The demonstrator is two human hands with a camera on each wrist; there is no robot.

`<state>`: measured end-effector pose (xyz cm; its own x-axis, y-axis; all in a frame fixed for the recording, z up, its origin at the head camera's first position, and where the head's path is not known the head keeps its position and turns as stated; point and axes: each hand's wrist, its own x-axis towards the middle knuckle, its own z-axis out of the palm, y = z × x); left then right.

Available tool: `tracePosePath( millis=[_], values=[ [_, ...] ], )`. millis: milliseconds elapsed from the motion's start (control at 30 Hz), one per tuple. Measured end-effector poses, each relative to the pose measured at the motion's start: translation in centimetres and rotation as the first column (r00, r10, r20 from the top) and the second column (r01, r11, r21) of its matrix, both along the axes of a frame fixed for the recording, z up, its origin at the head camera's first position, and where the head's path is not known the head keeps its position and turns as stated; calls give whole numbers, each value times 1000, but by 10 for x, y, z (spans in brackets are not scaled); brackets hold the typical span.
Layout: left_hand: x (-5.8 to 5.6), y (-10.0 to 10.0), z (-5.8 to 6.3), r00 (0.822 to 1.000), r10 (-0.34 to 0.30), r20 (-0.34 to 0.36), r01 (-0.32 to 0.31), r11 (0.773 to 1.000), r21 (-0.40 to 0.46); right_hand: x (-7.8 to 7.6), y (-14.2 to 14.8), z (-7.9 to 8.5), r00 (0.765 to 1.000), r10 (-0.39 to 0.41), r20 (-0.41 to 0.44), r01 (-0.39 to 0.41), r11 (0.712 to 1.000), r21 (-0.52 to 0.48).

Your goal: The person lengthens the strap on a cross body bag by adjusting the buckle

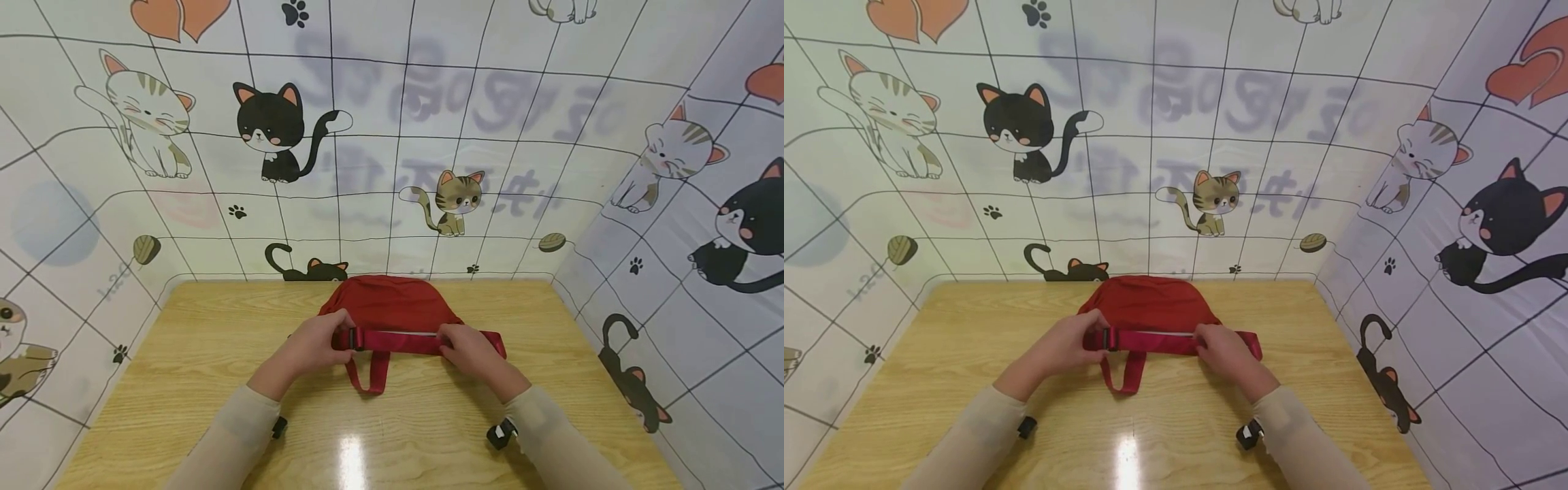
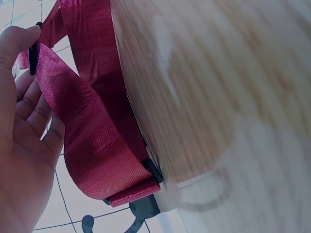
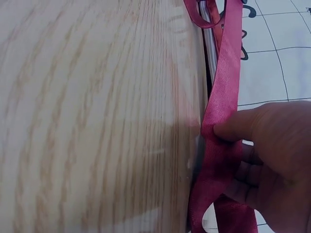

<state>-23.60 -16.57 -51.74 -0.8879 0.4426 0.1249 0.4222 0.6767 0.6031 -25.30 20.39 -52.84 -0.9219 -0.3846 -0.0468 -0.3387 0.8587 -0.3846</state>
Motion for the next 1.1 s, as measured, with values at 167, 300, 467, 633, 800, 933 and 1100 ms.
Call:
tracePosePath(
  millis=[167,300,467,633,800,933,1100],
  values=[
    [-1,-3,-2,1000,-4,-12,4,1000,2,1,-1,2,999,0,-47,2,999,42],
    [-1,-5,-2,1000,5,-17,-5,1000,7,3,0,3,995,-11,-100,21,995,95],
    [-1,-6,-1,1000,13,-18,-13,1000,2,4,0,6,990,-22,-141,42,989,141],
    [0,-5,0,1000,20,-4,-20,1000,1,4,0,5,990,-30,-138,50,989,143],
    [0,-5,1,1000,15,4,-15,1000,8,4,-1,4,994,-73,-76,77,996,52],
    [0,-5,1,1000,18,21,-18,1000,12,6,-5,4,997,-57,-61,52,995,-81],
    [1,-4,1,999,23,35,-24,999,23,10,-17,3,983,61,-172,-94,978,-187]
  ],
)
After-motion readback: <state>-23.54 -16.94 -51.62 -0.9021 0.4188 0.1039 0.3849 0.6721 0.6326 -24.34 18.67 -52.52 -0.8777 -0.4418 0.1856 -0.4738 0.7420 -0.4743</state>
